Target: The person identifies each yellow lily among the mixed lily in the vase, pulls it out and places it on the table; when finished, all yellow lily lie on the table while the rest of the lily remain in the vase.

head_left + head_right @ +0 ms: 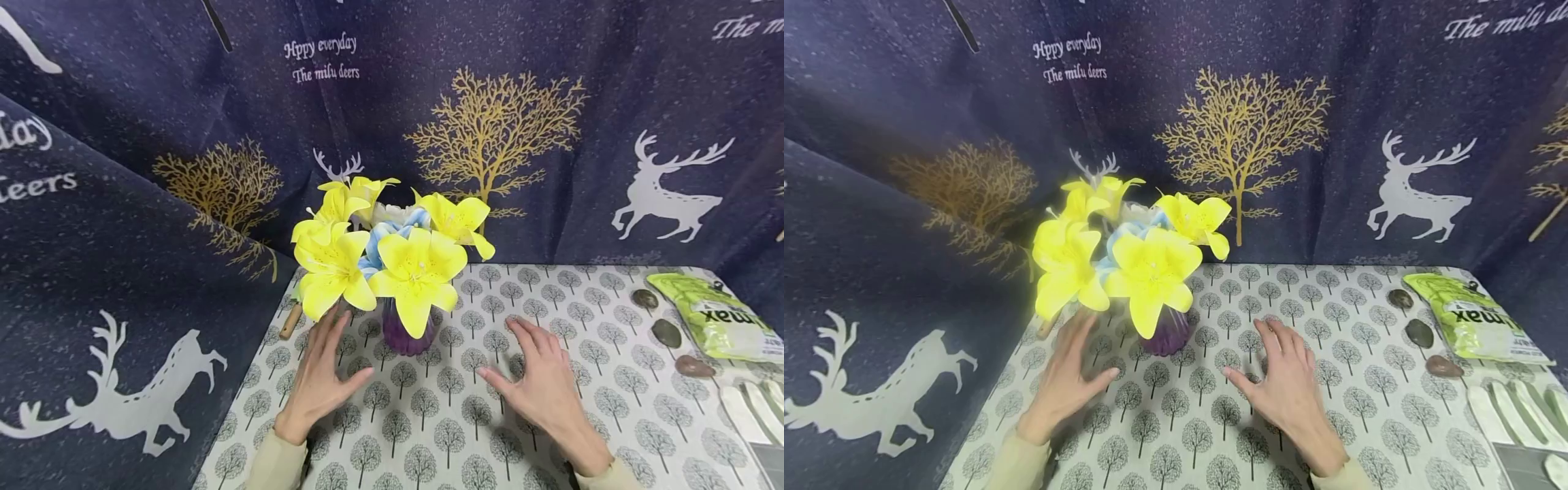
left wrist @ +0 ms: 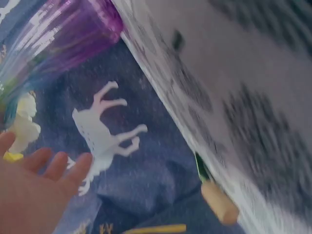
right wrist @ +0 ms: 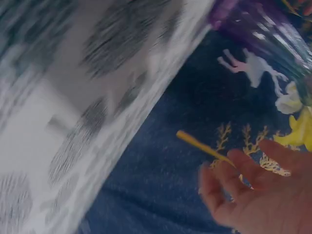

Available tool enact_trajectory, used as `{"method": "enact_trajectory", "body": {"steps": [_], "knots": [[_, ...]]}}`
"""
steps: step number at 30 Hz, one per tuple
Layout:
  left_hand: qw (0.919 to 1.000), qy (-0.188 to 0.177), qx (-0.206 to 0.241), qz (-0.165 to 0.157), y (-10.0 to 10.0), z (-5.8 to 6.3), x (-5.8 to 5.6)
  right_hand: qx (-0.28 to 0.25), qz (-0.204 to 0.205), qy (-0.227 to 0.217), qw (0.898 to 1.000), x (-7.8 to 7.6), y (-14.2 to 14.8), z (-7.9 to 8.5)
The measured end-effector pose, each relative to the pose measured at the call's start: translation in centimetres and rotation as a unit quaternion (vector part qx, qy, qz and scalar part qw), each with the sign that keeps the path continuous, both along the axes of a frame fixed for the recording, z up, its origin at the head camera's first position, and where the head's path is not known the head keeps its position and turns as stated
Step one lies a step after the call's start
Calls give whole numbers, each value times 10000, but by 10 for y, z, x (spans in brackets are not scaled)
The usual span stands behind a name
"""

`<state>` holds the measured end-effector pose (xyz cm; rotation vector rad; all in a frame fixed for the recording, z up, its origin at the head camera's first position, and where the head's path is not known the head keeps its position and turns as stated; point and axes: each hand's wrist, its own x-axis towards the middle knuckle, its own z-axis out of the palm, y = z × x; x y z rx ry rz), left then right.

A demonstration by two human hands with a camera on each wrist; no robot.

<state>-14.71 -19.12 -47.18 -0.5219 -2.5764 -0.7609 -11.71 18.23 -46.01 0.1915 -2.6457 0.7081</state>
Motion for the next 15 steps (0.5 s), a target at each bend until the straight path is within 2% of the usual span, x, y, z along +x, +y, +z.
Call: {"method": "enact_trajectory", "body": {"steps": [3, 6, 8, 11, 13, 15], "knots": [[9976, 198, 622, -226, 9, 2, -2, -959, 213, 65, 9951, 1, -5, 11], [9924, 246, 1173, -288, 21, 5, -5, -1662, 371, 459, 9843, 1, -10, 21], [9866, 117, 1581, -374, 31, 8, -9, -1969, 450, 738, 9766, 1, -13, 29], [9762, -366, 2099, -391, 46, 10, -17, -2176, 599, 1008, 9690, -1, -20, 40], [9697, -669, 2324, -342, 54, 10, -24, -2274, 777, 1095, 9645, -4, -26, 47], [9678, -809, 2375, -212, 62, 10, -30, -2423, 1043, 1153, 9577, -7, -33, 55]]}}
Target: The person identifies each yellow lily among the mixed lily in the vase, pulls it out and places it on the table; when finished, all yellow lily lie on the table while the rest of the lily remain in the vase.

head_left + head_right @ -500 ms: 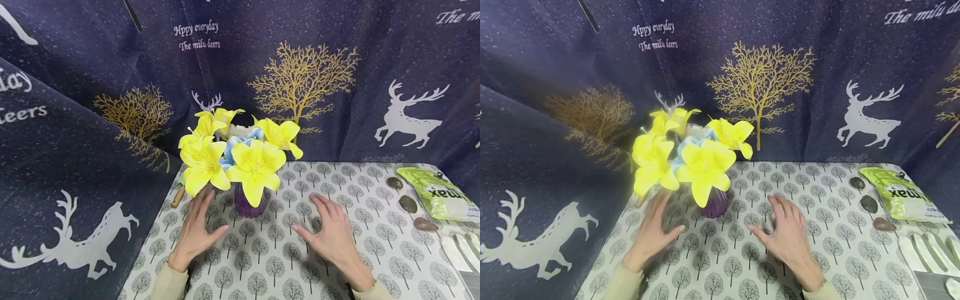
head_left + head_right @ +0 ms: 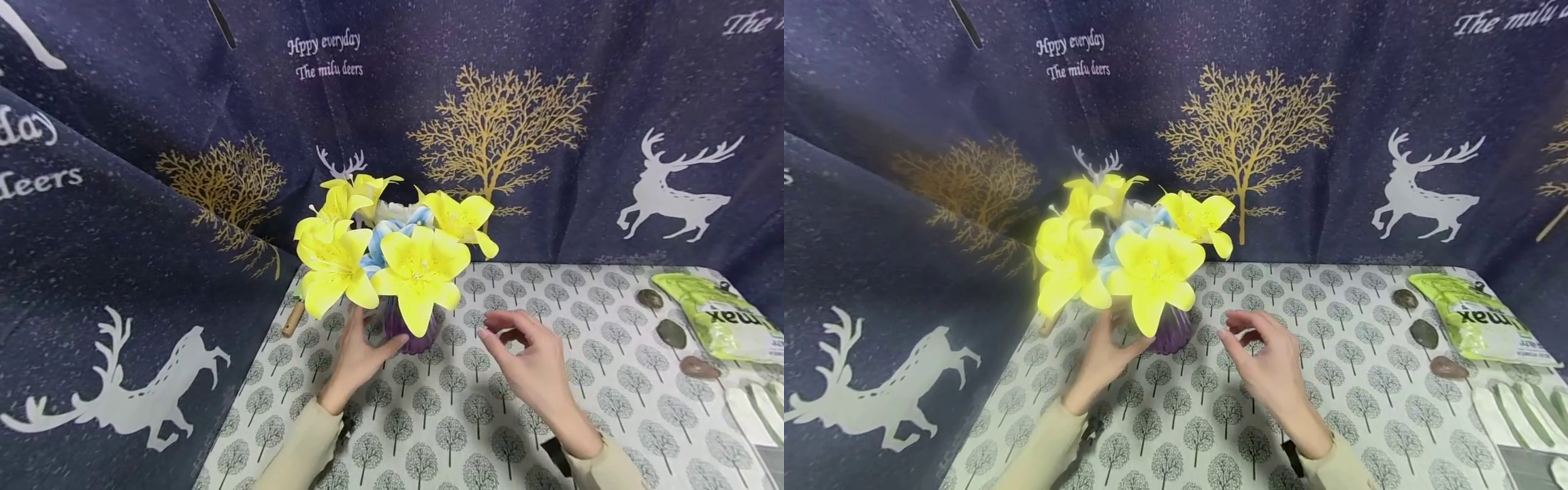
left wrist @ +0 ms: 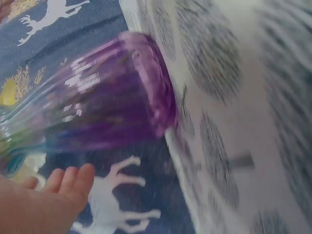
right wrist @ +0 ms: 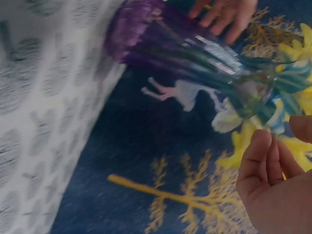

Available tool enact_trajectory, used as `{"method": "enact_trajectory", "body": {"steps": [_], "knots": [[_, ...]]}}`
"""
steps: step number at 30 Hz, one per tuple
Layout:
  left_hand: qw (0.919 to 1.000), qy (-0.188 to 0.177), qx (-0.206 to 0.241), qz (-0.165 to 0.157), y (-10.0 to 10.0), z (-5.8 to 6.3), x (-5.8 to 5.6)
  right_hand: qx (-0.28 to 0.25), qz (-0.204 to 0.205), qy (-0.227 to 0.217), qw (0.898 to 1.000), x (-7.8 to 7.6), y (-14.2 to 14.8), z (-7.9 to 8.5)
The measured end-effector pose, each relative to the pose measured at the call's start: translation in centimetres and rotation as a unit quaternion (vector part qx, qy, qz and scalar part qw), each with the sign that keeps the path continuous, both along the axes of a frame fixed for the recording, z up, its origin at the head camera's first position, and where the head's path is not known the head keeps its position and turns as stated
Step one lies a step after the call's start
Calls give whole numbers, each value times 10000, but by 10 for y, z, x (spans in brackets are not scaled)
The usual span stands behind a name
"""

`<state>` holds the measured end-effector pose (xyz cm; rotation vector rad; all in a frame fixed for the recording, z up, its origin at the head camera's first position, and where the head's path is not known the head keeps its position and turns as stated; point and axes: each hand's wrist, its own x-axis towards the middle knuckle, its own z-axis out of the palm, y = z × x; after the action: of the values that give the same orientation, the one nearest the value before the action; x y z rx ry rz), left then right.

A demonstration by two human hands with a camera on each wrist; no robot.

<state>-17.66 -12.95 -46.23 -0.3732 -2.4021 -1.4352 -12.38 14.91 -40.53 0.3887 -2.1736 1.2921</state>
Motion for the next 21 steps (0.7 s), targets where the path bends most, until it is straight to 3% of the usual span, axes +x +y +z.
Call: {"method": "enact_trajectory", "body": {"steps": [5, 8, 14, 19, 21], "knots": [[9994, 166, 308, -15, 16, -3, -16, -366, 580, 434, 9967, -8, -20, 14], [9987, 276, 422, 85, 23, -3, -22, -466, 728, 640, 9942, -14, -31, 20], [9970, 394, 510, 439, 31, 1, -31, -349, 701, 433, 9960, -32, -50, 30], [9950, 460, 774, 441, 35, -3, -34, -241, 597, 429, 9970, -44, -60, 36], [9942, 575, 865, 284, 34, -5, -37, -172, 521, 573, 9968, -47, -63, 36]]}}
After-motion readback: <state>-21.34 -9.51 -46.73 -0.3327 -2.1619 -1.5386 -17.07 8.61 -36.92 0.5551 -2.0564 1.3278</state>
